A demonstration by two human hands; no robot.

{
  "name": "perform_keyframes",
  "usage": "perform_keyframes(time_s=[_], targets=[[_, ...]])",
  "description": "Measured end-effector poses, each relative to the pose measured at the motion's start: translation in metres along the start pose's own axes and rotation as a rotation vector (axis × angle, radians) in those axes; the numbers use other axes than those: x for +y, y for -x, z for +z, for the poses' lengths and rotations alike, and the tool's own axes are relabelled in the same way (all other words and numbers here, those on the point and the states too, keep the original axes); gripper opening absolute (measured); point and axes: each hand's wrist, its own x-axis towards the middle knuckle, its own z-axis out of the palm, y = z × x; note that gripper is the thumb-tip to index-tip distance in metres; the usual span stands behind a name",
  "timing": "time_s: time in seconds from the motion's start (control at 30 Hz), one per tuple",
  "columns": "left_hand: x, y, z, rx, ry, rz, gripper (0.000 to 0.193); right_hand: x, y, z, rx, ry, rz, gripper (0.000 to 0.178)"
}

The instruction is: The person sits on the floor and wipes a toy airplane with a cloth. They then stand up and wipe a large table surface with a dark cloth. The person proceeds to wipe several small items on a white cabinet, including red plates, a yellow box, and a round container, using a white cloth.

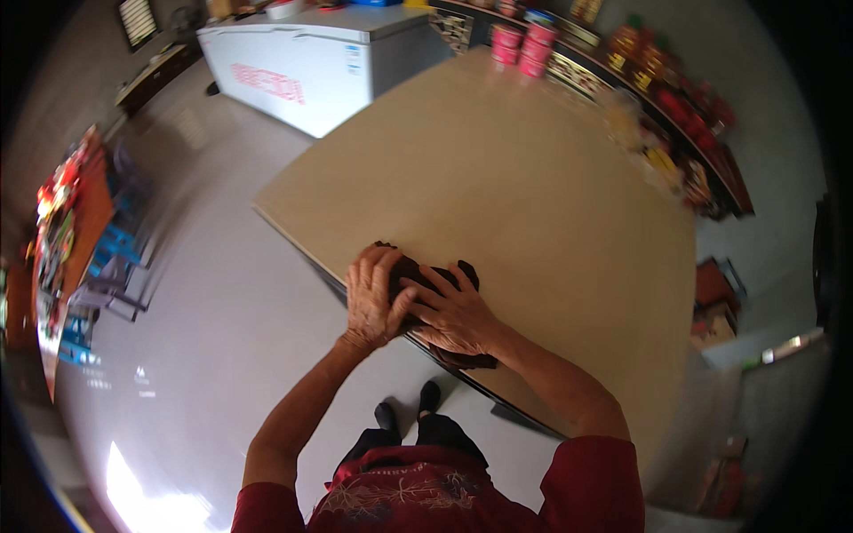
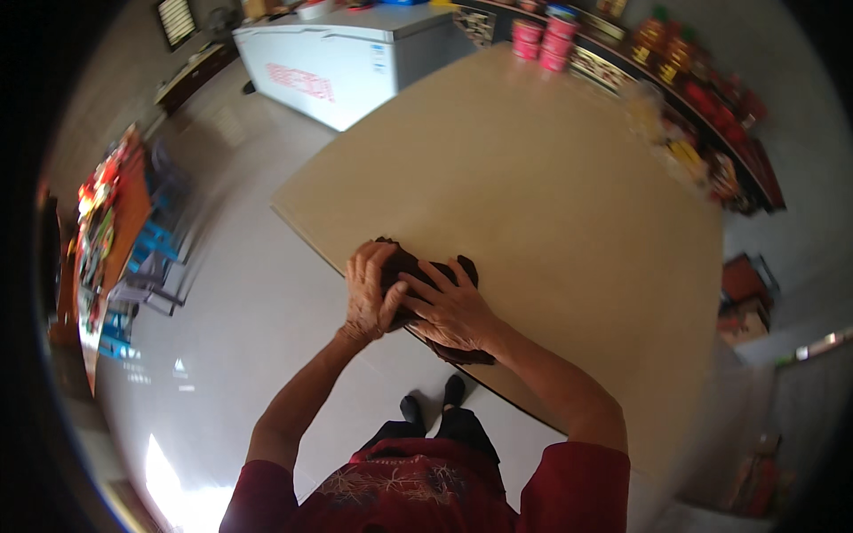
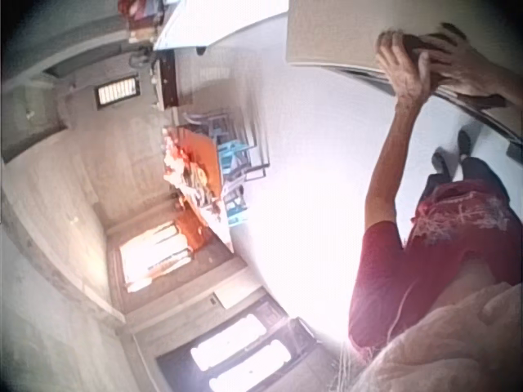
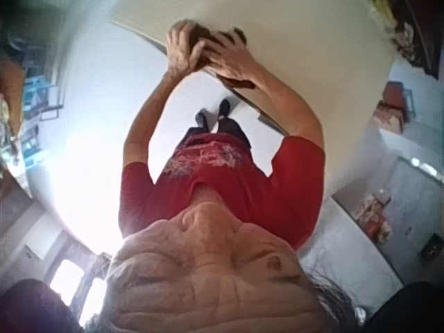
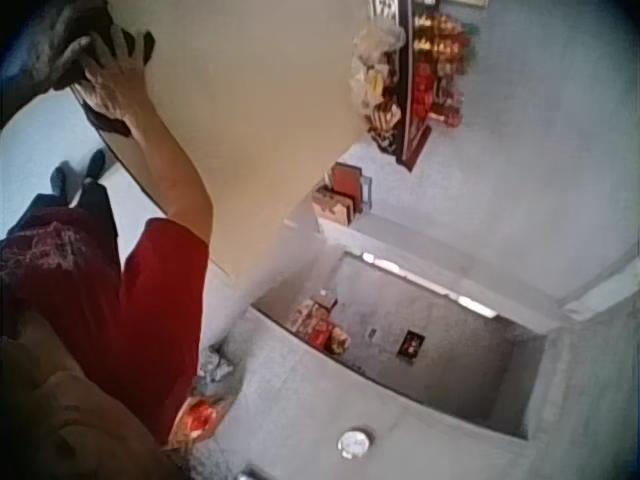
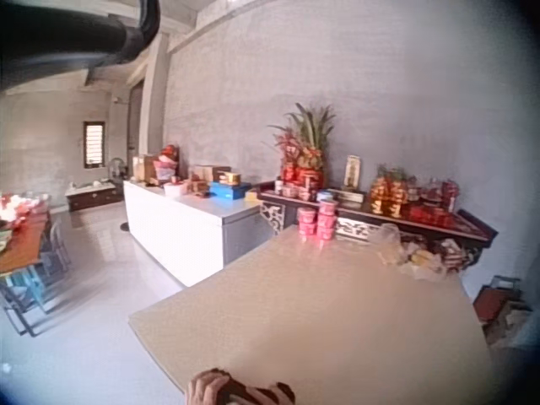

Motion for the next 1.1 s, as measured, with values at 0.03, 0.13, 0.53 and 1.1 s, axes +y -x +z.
perform_keyframes(time_s=[0.03,0.13,0.53,1.1], targets=[[0.004,0.000,0.003,-0.038,-0.023,-0.004,0.056,-0.006,0.022,-0.009,-0.016,-0.003,0.067,0.049],[0.012,-0.003,0.015,-0.139,-0.072,-0.014,0.055,-0.020,0.090,-0.037,-0.052,0.026,0.287,0.050],[0.012,-0.010,0.023,-0.347,-0.412,0.244,0.063,-0.073,0.375,-0.088,-0.168,0.534,1.284,0.062],[0.005,-0.019,0.024,-0.520,-0.203,0.173,0.079,0.029,0.047,-0.005,0.077,0.219,0.594,0.058]])
